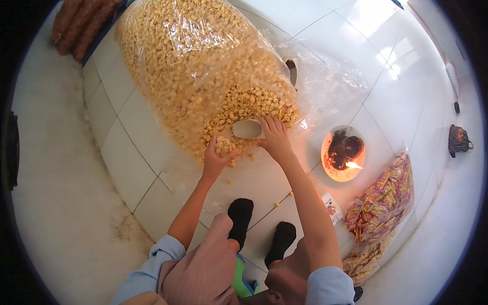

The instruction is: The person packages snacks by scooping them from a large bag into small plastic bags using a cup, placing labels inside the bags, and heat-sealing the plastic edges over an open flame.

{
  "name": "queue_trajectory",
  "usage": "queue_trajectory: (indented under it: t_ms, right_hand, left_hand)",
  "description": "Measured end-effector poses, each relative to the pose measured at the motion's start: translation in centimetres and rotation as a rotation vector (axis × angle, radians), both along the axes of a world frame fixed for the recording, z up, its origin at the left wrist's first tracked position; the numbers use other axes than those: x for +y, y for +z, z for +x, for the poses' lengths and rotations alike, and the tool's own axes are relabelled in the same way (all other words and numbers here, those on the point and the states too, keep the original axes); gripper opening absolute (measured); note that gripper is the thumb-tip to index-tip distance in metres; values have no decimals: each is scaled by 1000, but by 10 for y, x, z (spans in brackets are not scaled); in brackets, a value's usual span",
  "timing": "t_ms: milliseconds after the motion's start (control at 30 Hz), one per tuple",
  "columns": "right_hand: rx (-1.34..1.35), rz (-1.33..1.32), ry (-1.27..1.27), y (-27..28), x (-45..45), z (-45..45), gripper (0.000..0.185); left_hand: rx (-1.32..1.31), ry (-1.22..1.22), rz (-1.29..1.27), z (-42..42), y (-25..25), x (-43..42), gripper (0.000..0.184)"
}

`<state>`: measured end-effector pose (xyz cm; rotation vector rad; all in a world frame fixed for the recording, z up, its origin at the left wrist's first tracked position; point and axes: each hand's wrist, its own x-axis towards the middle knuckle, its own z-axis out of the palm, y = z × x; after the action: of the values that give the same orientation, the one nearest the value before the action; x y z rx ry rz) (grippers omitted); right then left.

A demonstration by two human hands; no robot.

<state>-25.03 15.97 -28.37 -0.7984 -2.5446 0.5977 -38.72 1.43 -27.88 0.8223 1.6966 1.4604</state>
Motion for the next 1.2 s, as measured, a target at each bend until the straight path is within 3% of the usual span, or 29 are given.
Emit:
queue_trajectory:
  t_ms: [100, 167, 200, 267, 433, 500, 733, 967, 1033, 1200]
  right_hand:
    - [-101, -157, 16, -6, 9, -6, 50]
    - [-156, 120, 46, 9, 25, 0, 54]
    - [-159, 123, 50, 18, 29, 3, 54]
    - [-201, 234, -135, 35, 32, 8, 55]
    - [-134, 140, 10, 11, 23, -11, 56]
    - [-49, -88, 22, 6, 10, -23, 57]
    - [25, -446, 53, 15, 23, -21, 62]
    - [47, -154, 28, 138, 43, -6, 60]
    - [24, -112, 40, 169, 38, -10, 58]
    - [-143, 179, 128, 194, 23, -18, 51]
  left_hand:
    - [61, 58, 17, -7, 4, -5, 45]
    - [90, 69, 9, -10, 9, -4, 45]
    - [109, 79, 27, -12, 10, -3, 45]
    - [120, 89, 48, -12, 9, -3, 46]
    - [164, 137, 16, -13, -3, -2, 49]
    - [220, 126, -27, -17, -4, -5, 49]
    - [236, 103, -37, -16, 9, 0, 49]
    - [231, 82, -122, -15, 12, 21, 50]
    - [383, 67, -119, -15, 13, 28, 51]
    - [364, 62, -97, -12, 30, 36, 53]
